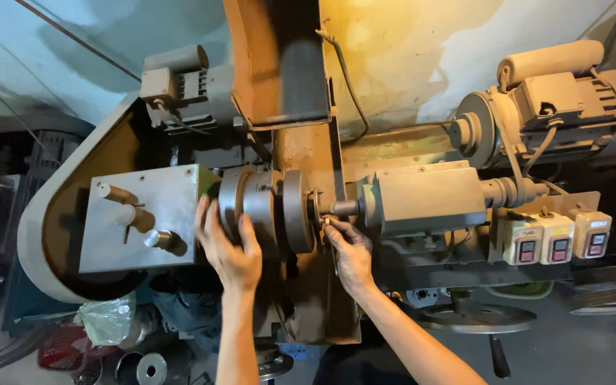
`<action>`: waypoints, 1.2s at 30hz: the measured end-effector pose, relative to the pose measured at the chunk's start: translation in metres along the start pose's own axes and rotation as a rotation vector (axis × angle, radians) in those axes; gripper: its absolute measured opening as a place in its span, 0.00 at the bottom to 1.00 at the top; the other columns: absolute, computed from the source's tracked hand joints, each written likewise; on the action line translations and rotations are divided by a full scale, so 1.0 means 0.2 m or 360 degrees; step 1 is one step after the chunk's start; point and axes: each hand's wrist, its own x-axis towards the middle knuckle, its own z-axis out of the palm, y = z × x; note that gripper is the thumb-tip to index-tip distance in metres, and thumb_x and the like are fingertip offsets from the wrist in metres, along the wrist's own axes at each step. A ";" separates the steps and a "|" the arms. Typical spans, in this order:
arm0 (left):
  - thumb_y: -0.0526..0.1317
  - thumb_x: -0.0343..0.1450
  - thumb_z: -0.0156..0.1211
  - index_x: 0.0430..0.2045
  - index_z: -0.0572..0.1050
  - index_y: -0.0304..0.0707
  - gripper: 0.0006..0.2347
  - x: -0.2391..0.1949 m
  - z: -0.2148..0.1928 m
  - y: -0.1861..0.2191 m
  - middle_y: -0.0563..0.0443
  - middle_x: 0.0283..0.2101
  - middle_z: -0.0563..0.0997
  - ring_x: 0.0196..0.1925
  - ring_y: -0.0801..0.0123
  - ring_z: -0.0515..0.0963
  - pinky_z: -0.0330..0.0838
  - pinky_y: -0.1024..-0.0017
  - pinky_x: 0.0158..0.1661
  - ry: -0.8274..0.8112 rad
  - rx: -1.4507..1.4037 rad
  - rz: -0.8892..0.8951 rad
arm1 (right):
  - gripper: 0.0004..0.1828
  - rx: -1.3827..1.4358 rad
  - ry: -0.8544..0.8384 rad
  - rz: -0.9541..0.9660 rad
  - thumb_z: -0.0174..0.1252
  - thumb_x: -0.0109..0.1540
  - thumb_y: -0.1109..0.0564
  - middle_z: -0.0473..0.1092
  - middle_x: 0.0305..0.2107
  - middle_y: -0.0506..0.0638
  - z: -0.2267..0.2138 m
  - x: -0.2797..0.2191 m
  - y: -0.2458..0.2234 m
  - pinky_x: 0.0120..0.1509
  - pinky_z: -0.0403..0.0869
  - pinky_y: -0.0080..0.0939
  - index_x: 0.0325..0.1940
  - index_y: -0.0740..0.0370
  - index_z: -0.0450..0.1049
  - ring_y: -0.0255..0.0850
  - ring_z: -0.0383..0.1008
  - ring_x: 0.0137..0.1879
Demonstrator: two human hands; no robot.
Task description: Operating a manual lathe machine to shape a metal workpiece.
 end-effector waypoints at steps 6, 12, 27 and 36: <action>0.49 0.75 0.59 0.58 0.71 0.30 0.23 0.32 0.10 -0.02 0.19 0.45 0.80 0.49 0.24 0.79 0.72 0.37 0.49 -0.0932 0.0260 -0.1029 | 0.14 -0.0399 -0.0169 -0.0014 0.75 0.55 0.59 0.81 0.39 0.55 -0.01 0.05 -0.04 0.50 0.78 0.42 0.45 0.60 0.86 0.38 0.78 0.45; 0.44 0.75 0.60 0.50 0.76 0.29 0.16 0.20 0.08 -0.05 0.21 0.36 0.82 0.39 0.25 0.81 0.74 0.40 0.40 -0.0565 0.0118 -0.0740 | 0.13 -0.0219 -0.0134 0.0219 0.73 0.58 0.60 0.78 0.32 0.51 0.06 -0.04 -0.18 0.38 0.79 0.37 0.46 0.61 0.85 0.35 0.75 0.34; 0.43 0.73 0.65 0.53 0.76 0.34 0.16 0.12 0.02 0.03 0.28 0.37 0.83 0.37 0.33 0.82 0.76 0.50 0.36 -0.0231 0.0079 -0.0549 | 0.14 -0.0166 0.0053 0.0036 0.73 0.57 0.60 0.80 0.37 0.57 -0.10 0.05 0.01 0.50 0.78 0.43 0.47 0.62 0.84 0.37 0.76 0.44; 0.38 0.72 0.64 0.57 0.72 0.17 0.22 -0.50 0.10 -0.20 0.28 0.47 0.82 0.44 0.47 0.85 0.80 0.60 0.43 0.0400 -0.0137 -0.0293 | 0.12 -0.0061 0.0060 0.0028 0.72 0.58 0.62 0.80 0.37 0.53 -0.06 0.01 -0.05 0.54 0.77 0.41 0.46 0.63 0.84 0.35 0.75 0.45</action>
